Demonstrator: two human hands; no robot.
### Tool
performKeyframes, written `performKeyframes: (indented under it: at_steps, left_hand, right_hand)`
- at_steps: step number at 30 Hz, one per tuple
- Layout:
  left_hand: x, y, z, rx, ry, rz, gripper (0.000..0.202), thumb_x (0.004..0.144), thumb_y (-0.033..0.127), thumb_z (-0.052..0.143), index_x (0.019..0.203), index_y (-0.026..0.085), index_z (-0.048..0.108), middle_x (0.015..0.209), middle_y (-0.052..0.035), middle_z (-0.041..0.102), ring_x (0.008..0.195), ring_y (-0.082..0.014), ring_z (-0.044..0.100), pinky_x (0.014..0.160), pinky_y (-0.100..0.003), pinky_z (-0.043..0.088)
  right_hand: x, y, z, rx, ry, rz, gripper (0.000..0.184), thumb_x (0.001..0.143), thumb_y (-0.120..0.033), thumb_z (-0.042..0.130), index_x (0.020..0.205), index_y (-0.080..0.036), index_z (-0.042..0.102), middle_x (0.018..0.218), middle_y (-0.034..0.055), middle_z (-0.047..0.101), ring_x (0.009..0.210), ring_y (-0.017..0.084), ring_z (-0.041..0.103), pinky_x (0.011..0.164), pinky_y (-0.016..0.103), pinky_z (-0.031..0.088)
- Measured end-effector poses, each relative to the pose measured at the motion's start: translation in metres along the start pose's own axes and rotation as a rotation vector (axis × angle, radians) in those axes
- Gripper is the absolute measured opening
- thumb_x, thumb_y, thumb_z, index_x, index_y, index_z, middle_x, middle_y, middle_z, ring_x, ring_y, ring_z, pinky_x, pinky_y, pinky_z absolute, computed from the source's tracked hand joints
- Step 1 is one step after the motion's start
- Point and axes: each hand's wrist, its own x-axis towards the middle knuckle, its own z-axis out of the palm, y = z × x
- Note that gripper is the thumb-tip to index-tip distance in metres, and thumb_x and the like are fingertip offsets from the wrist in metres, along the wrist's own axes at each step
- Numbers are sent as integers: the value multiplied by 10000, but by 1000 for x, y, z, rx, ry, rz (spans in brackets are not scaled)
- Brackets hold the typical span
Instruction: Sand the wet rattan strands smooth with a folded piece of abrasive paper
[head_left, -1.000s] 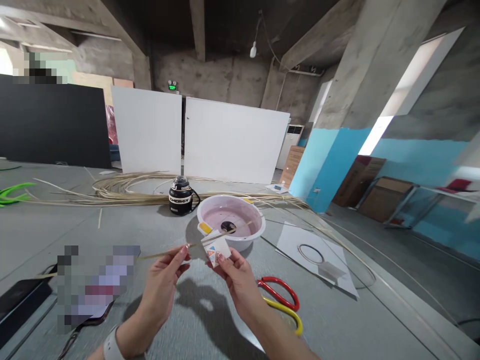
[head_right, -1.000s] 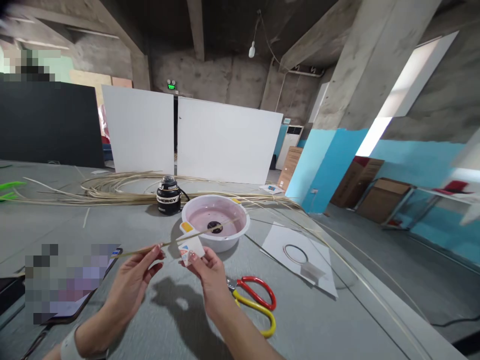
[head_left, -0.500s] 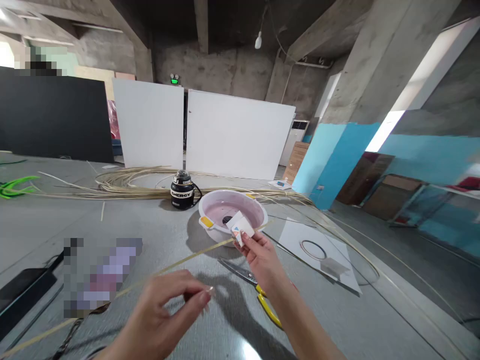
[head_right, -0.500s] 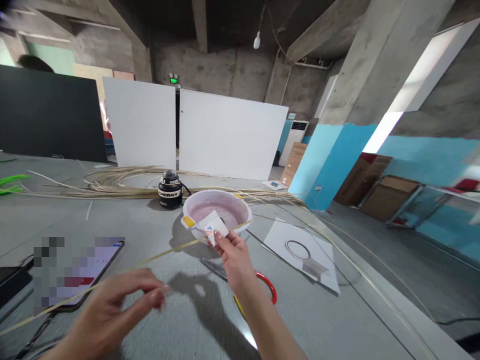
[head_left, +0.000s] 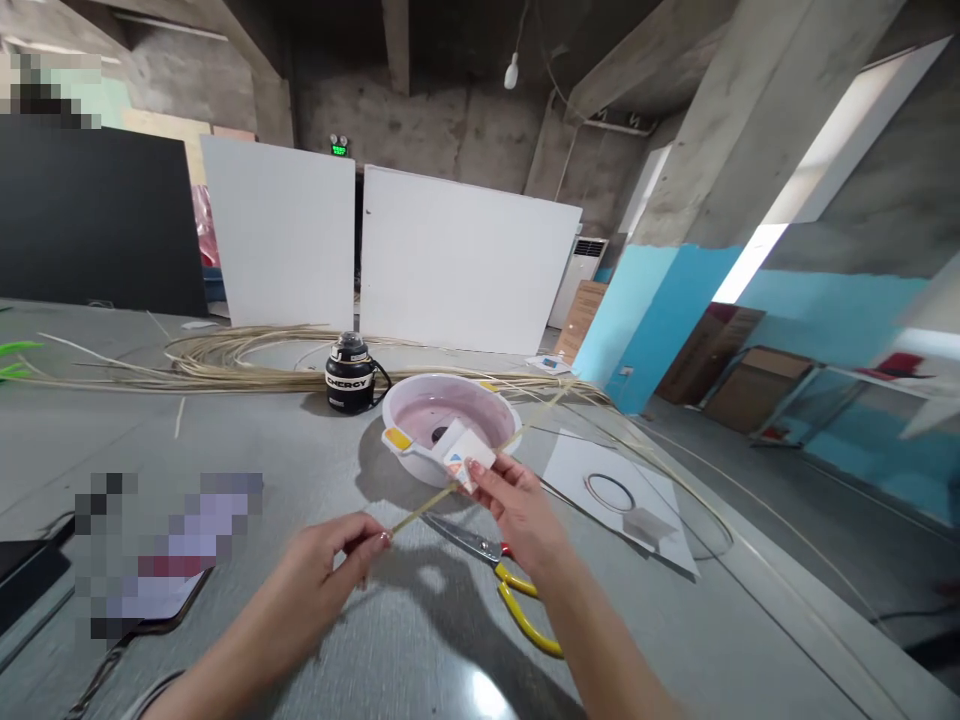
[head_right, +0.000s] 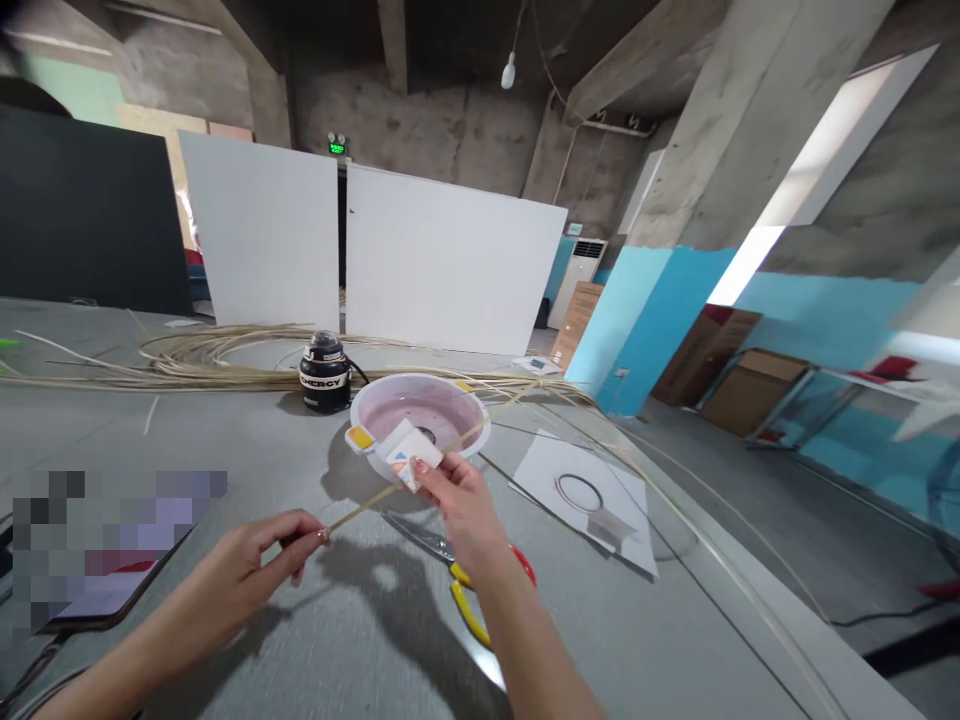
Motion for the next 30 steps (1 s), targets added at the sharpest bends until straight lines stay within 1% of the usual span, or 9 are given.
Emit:
performKeyframes:
  at_steps: [2, 4, 7, 11, 16, 19, 23, 26, 30]
  left_hand:
    - [1, -4, 5, -7, 68, -18, 360, 943, 487, 405, 813, 208, 592, 666, 25, 553, 652, -159, 515, 628, -251, 365]
    - [2, -8, 10, -28, 104, -32, 362, 944, 499, 399, 793, 211, 559, 647, 33, 521, 629, -154, 492, 613, -248, 356]
    - [2, -12, 18, -62, 108, -22, 349, 946, 485, 403, 765, 216, 530, 628, 38, 507, 614, -150, 483, 607, -243, 354]
    - [0, -15, 26, -76, 96, -15, 357, 936, 491, 397, 751, 216, 531, 622, 32, 495, 594, -149, 463, 577, -241, 348]
    - [-1, -18, 31, -91, 86, -20, 377, 933, 511, 390, 760, 216, 546, 625, 27, 496, 592, -150, 463, 570, -239, 365]
    - [-2, -22, 34, -76, 104, -31, 381, 935, 515, 376, 760, 218, 538, 612, 30, 487, 581, -150, 464, 562, -239, 366]
    - [-3, -25, 36, -40, 88, -25, 366, 941, 490, 361, 740, 222, 510, 620, 24, 512, 590, -152, 495, 582, -248, 376]
    - [-4, -25, 36, -16, 47, -22, 361, 947, 478, 352, 726, 225, 485, 624, 17, 527, 608, -158, 512, 600, -257, 377]
    - [-3, -22, 35, -58, -29, -66, 370, 943, 497, 340, 737, 226, 485, 625, 13, 529, 615, -162, 513, 592, -259, 376]
  right_hand:
    - [-6, 10, 12, 5, -49, 51, 368, 648, -416, 867, 912, -185, 758, 827, 30, 741, 756, 142, 634, 769, 287, 476]
    - [-15, 21, 25, 10, -87, 95, 368, 666, -427, 854, 908, -172, 746, 806, 26, 730, 750, 139, 623, 764, 281, 466]
    - [-26, 33, 40, 59, -89, 128, 371, 662, -410, 858, 899, -159, 724, 855, 40, 740, 788, 149, 624, 787, 283, 458]
    - [-34, 42, 49, 154, -55, 154, 419, 659, -383, 862, 981, -164, 707, 940, 54, 748, 868, 170, 634, 858, 302, 446]
    - [-33, 48, 49, 182, 70, 156, 351, 671, -443, 844, 828, -160, 707, 819, 35, 733, 771, 157, 616, 796, 295, 449]
    - [-33, 51, 50, 180, 74, 149, 347, 661, -442, 851, 801, -155, 717, 803, 46, 742, 754, 156, 624, 781, 289, 451]
    - [-32, 53, 50, 186, 90, 156, 348, 613, -410, 883, 788, -148, 736, 753, 41, 743, 695, 137, 623, 724, 258, 449]
    - [-24, 49, 43, 185, 108, 191, 378, 576, -419, 897, 775, -133, 747, 743, 61, 746, 669, 152, 644, 707, 272, 475]
    - [-8, 40, 28, 201, 193, 165, 448, 466, -405, 938, 768, -130, 754, 777, 65, 750, 687, 180, 677, 746, 307, 521]
